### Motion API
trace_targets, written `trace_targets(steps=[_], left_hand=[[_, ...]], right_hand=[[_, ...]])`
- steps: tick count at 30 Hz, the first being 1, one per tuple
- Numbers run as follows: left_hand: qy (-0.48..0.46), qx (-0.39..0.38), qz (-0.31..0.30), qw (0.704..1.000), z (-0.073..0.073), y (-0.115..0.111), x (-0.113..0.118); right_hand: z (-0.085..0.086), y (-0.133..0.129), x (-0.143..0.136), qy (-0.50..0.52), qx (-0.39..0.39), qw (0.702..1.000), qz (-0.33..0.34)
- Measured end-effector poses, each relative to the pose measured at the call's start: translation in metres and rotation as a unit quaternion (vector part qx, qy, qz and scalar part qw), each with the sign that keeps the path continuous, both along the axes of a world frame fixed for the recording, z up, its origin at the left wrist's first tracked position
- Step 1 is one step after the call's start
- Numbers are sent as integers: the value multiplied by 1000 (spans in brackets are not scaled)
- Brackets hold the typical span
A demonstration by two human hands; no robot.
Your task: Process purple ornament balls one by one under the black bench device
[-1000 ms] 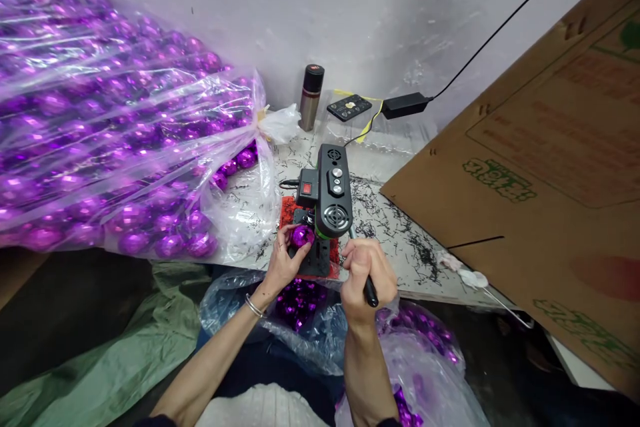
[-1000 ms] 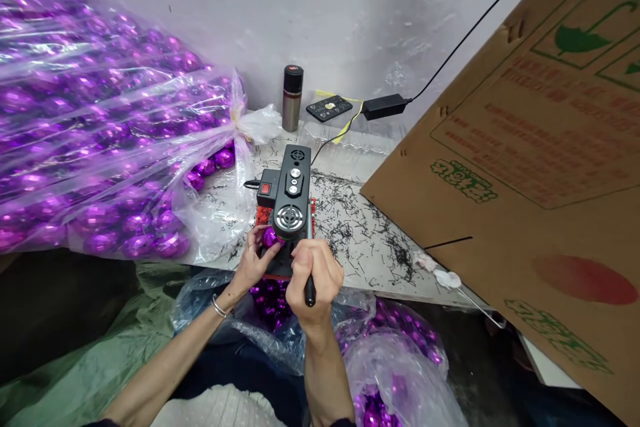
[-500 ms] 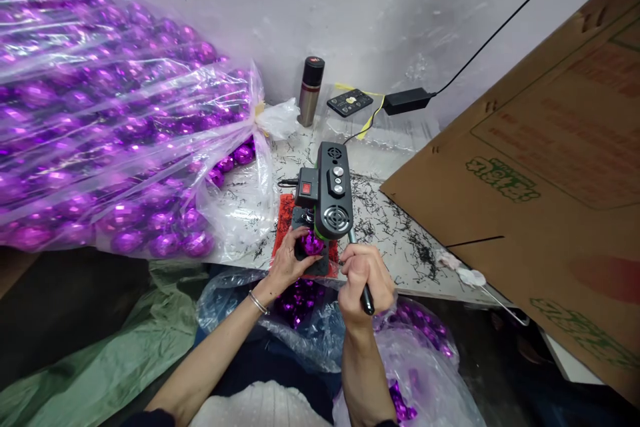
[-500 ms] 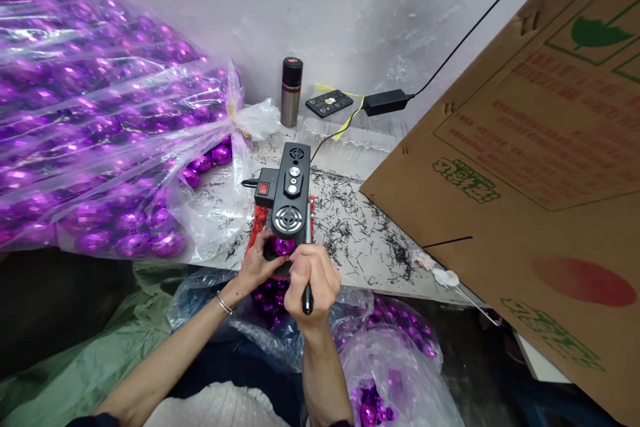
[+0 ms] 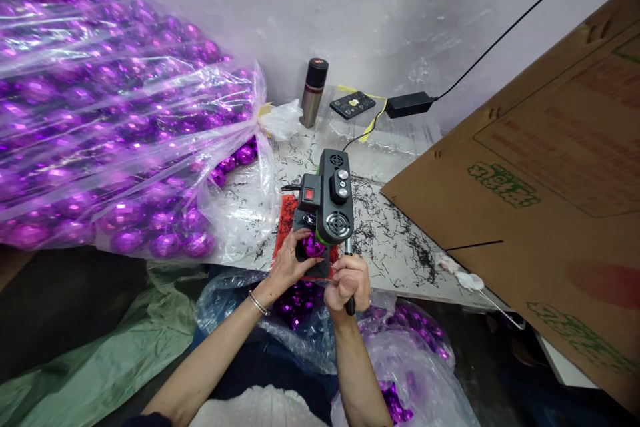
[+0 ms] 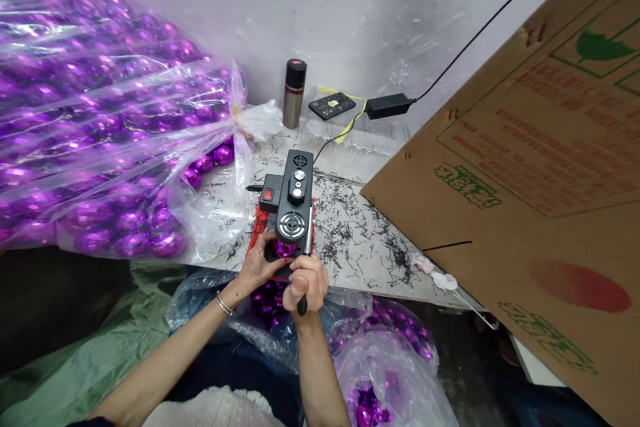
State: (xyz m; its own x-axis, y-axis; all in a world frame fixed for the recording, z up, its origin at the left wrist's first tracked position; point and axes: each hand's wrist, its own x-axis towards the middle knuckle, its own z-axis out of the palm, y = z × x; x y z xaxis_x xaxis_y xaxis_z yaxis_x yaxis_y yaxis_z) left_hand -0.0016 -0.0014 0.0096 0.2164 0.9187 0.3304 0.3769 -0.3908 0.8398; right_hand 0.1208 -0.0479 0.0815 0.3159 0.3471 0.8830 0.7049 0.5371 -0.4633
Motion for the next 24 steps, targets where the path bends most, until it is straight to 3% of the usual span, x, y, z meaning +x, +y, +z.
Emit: trace_targets(steps=[19, 22, 24], left_hand=[[-22, -21, 2, 1000, -10, 6, 4], [-28, -41, -2, 999, -6, 8, 4], [-34, -48, -9, 998, -3, 7, 4]], right_hand=[[-12, 10, 8, -48, 31, 997, 48], [-4, 9, 8, -51, 31, 997, 54], [10, 5, 8, -31, 10, 998, 44]])
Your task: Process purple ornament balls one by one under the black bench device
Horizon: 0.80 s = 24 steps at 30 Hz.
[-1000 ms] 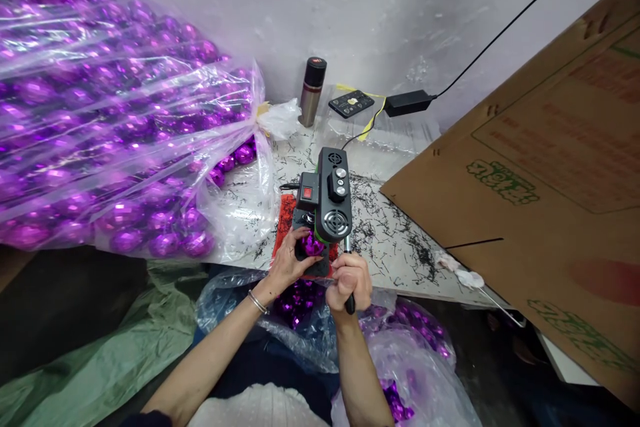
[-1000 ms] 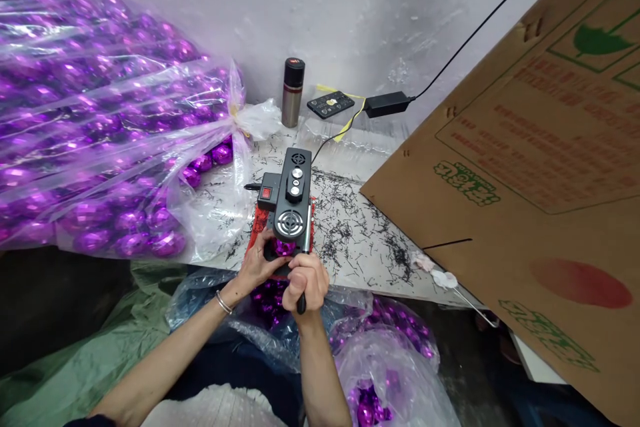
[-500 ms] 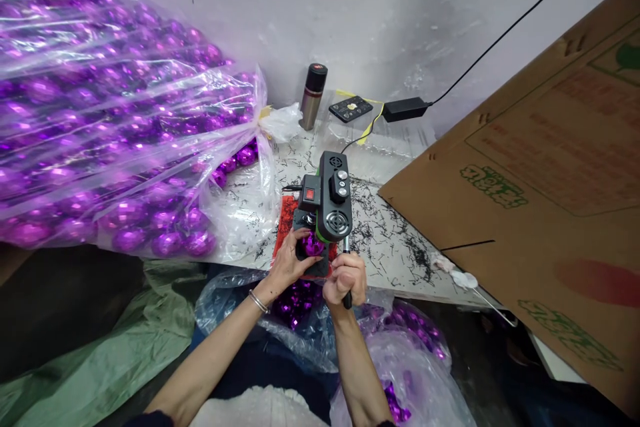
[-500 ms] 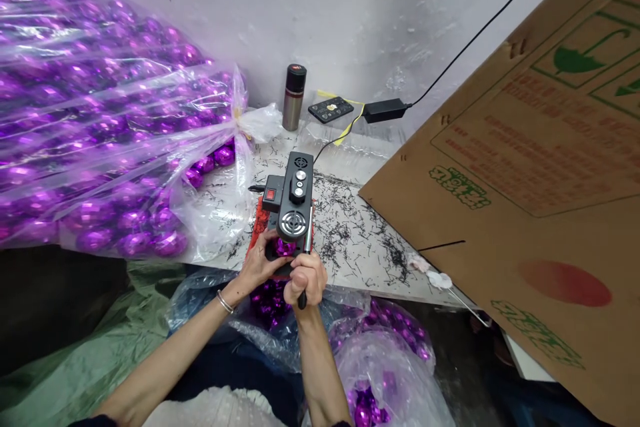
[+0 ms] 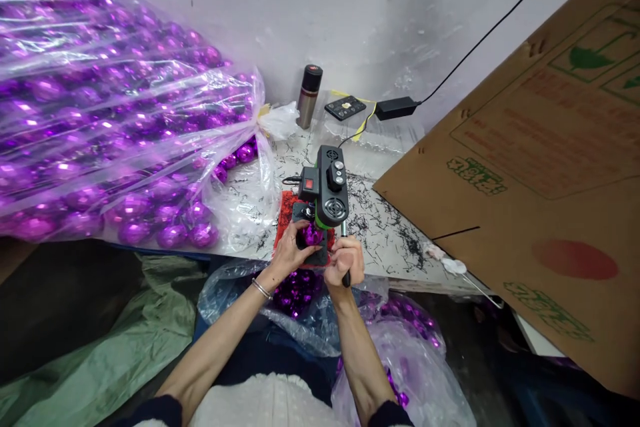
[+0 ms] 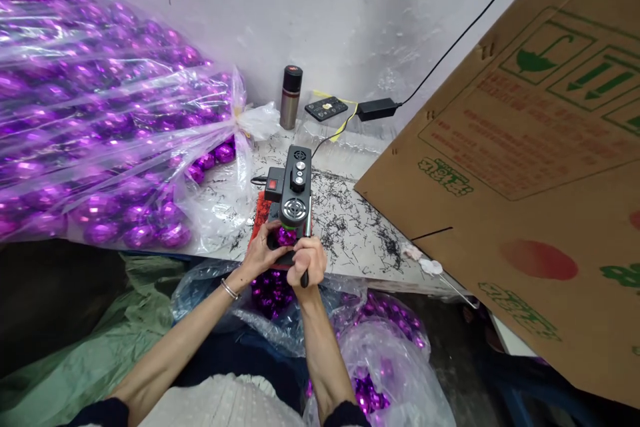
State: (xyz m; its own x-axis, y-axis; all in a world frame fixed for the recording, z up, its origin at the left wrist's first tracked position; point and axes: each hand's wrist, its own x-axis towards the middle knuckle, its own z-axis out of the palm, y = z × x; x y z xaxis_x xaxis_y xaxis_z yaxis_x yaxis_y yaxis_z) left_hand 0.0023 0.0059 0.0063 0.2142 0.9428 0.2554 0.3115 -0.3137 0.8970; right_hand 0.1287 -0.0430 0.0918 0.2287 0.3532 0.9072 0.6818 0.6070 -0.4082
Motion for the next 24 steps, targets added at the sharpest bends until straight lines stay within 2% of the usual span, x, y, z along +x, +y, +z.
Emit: trace_targets(steps=[3, 6, 8, 11, 13, 14, 15, 17, 19, 21, 23, 24], left_hand=[[-5, 28, 6, 1000, -2, -9, -4], [14, 123, 2, 992, -13, -34, -18], [51, 188, -59, 979, -24, -56, -33], [120, 221, -171, 953, -32, -85, -54], [129, 221, -193, 947, -26, -89, -64], [119, 219, -180, 952, -17, -84, -67], [103, 214, -151, 960, -6, -72, -69], [69, 189, -43, 979, 22, -29, -72], [50, 143, 92, 984, 54, 34, -76], [69, 91, 196, 974, 80, 101, -82], [123, 21, 241, 962, 97, 157, -87], [161, -5, 235, 959, 101, 177, -90]], right_hand=[[28, -7, -1, 28, -71, 997, -18], [45, -12, -1, 47, -98, 994, -4], [44, -14, -1, 49, -94, 994, 1], [34, -15, -2, 55, -84, 995, -1], [27, -15, -3, 61, -86, 994, 1], [25, -16, -3, 64, -86, 994, 2], [24, -16, -3, 65, -85, 994, 4], [24, -16, -4, 67, -83, 994, 3], [25, -16, -5, 69, -84, 994, -1], [25, -15, -5, 73, -86, 994, -3], [25, -15, -5, 74, -81, 994, -2], [24, -15, -5, 74, -80, 994, -1]])
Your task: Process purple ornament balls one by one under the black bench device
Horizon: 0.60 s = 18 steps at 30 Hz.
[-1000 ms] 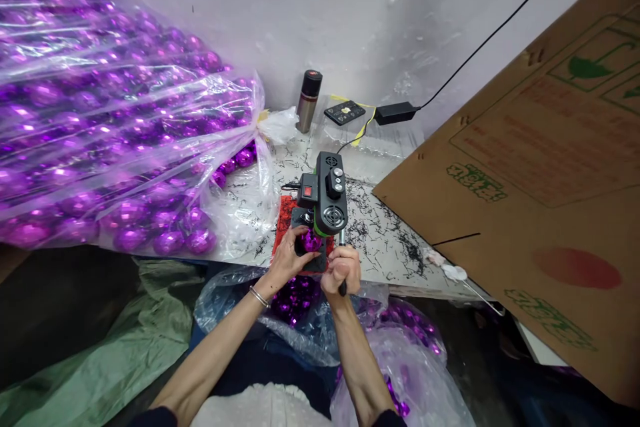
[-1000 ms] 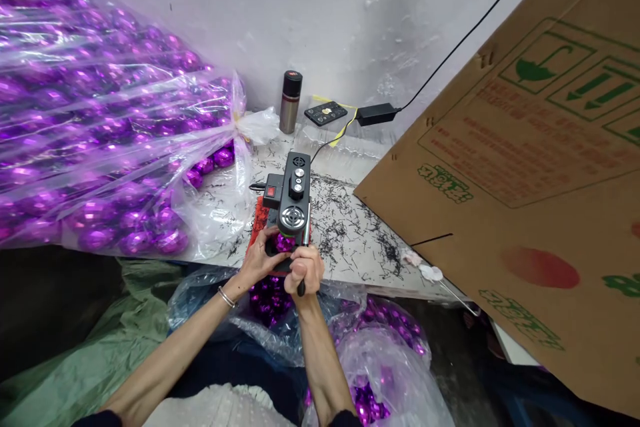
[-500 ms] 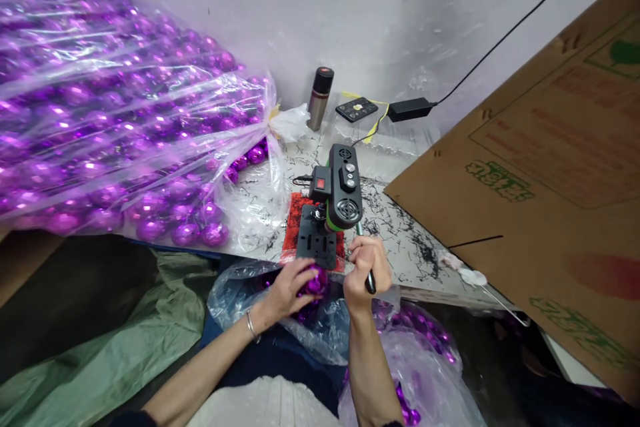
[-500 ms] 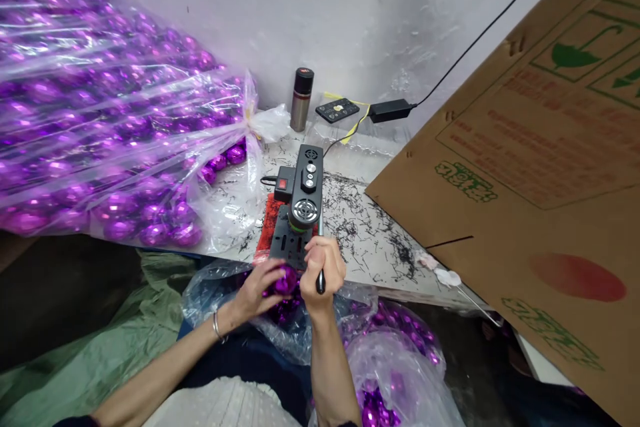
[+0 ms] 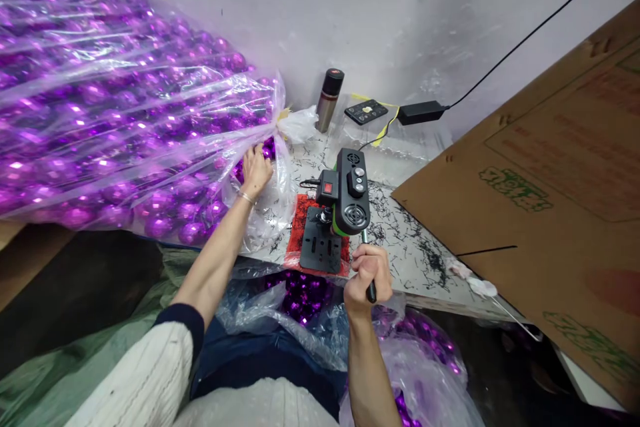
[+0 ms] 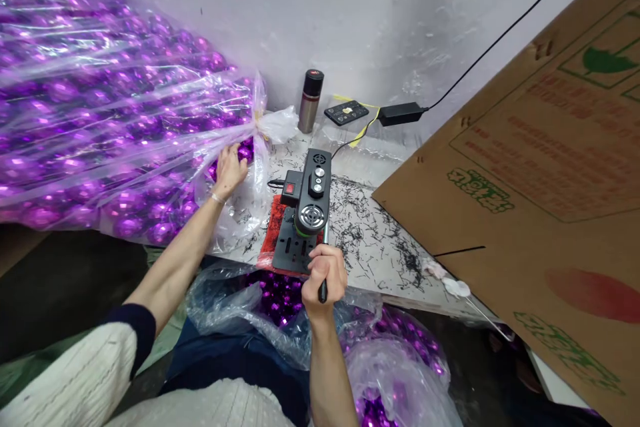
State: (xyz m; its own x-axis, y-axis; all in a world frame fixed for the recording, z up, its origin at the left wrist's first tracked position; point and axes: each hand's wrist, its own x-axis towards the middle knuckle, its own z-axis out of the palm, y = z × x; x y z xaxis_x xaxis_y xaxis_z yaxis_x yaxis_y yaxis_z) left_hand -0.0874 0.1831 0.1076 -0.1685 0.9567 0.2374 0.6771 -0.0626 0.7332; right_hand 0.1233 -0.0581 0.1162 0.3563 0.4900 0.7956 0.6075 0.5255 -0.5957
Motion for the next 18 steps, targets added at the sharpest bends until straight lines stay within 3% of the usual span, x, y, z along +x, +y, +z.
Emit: trace_targets(steps=[3, 7, 11, 15, 18], left_hand=[[72, -59, -47, 995, 1, 29, -6], [97, -64, -56, 992, -3, 31, -12], [74, -70, -51, 994, 3, 31, -20], [-56, -48, -59, 996, 18, 11, -25], [-262, -77, -70, 959, 26, -29, -28]], right_hand=[[-3, 0, 0, -3, -2, 1000, 3], [-4, 1, 0, -9, 4, 1000, 5], [-2, 2, 0, -24, 7, 1000, -10], [5, 2, 1, -35, 6, 999, -4], [10, 3, 2, -33, 4, 999, -1]])
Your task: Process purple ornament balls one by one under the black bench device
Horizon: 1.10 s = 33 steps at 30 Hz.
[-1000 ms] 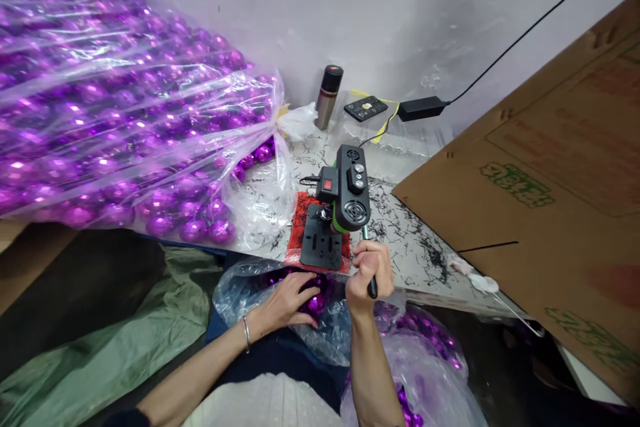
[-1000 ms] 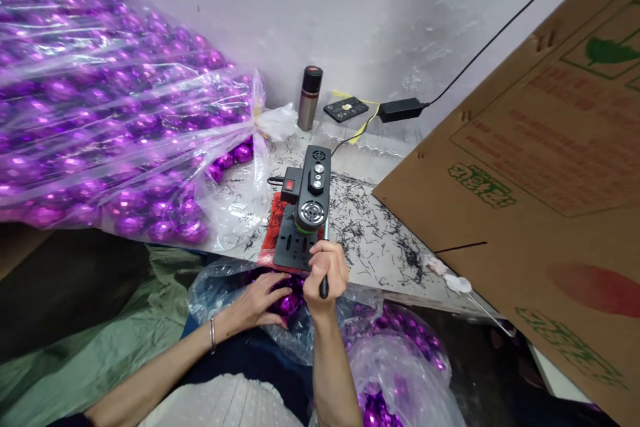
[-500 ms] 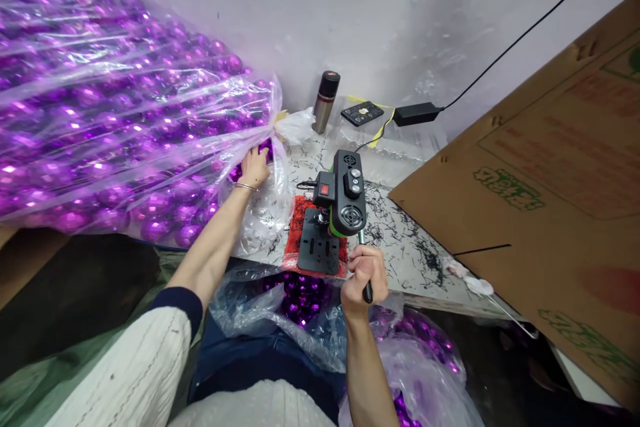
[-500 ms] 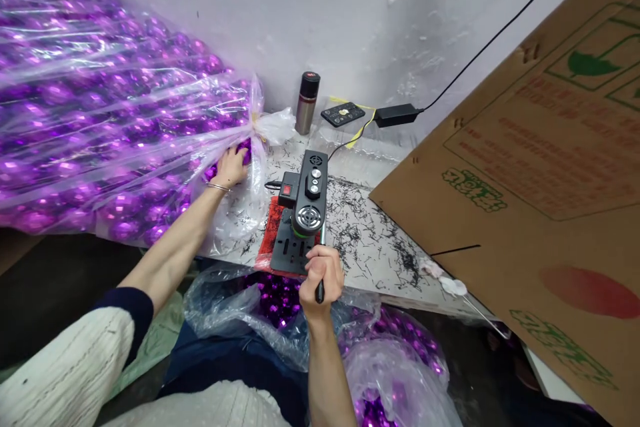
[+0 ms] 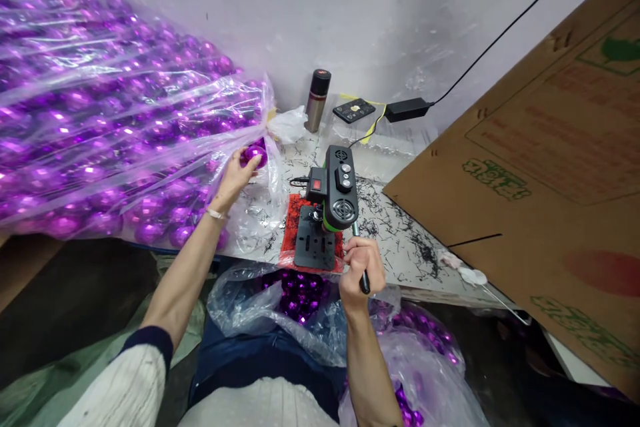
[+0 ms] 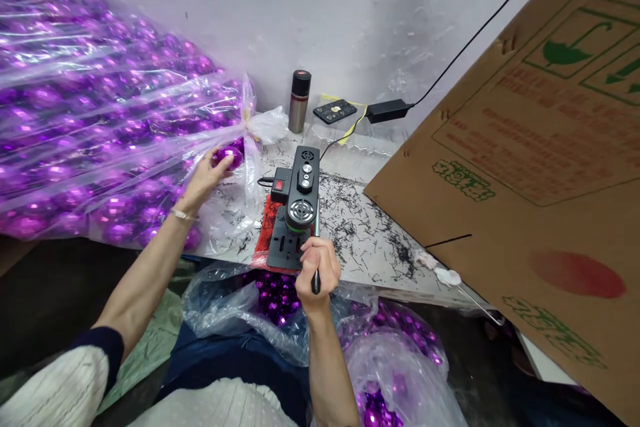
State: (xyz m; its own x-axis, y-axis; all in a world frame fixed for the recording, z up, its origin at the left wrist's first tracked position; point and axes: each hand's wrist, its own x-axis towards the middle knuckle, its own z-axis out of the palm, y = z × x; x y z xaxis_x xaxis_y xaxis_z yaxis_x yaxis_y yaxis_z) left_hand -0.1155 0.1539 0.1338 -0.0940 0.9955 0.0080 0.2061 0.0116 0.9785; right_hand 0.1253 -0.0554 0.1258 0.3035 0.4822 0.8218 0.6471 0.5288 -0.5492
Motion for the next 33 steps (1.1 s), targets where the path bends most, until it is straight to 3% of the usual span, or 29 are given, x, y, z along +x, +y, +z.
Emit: trace_targets(steps=[3, 5, 8, 11, 15, 18, 22, 28, 33], left_hand=[[-197, -62, -44, 977, -2, -54, -1], [-262, -95, -71, 958, -12, -89, 4], [-274, -130, -97, 948, -37, -133, 21], [-224, -114, -111, 962, -65, -157, 47], [-115, -45, -132, 983, -90, -161, 77], [5, 18, -130, 991, -99, -155, 87], [119, 86, -133, 980, -106, -150, 89], [162, 197, -157, 954, -115, -148, 95], [167, 221, -147, 950, -127, -149, 106]], right_hand=[[3, 1, 0, 9, -7, 1000, -1], [5, 1, -1, 16, -9, 1000, -3], [9, 1, -2, 17, -10, 1000, -3], [13, 1, -3, 7, -9, 1000, 0], [15, 1, -2, 2, -4, 1000, 6], [13, 0, 0, -3, -3, 1000, 15], [10, 0, 1, -5, -6, 1000, 20], [9, -1, 0, -9, -9, 1000, 7], [7, -3, 0, -6, -11, 1000, 8]])
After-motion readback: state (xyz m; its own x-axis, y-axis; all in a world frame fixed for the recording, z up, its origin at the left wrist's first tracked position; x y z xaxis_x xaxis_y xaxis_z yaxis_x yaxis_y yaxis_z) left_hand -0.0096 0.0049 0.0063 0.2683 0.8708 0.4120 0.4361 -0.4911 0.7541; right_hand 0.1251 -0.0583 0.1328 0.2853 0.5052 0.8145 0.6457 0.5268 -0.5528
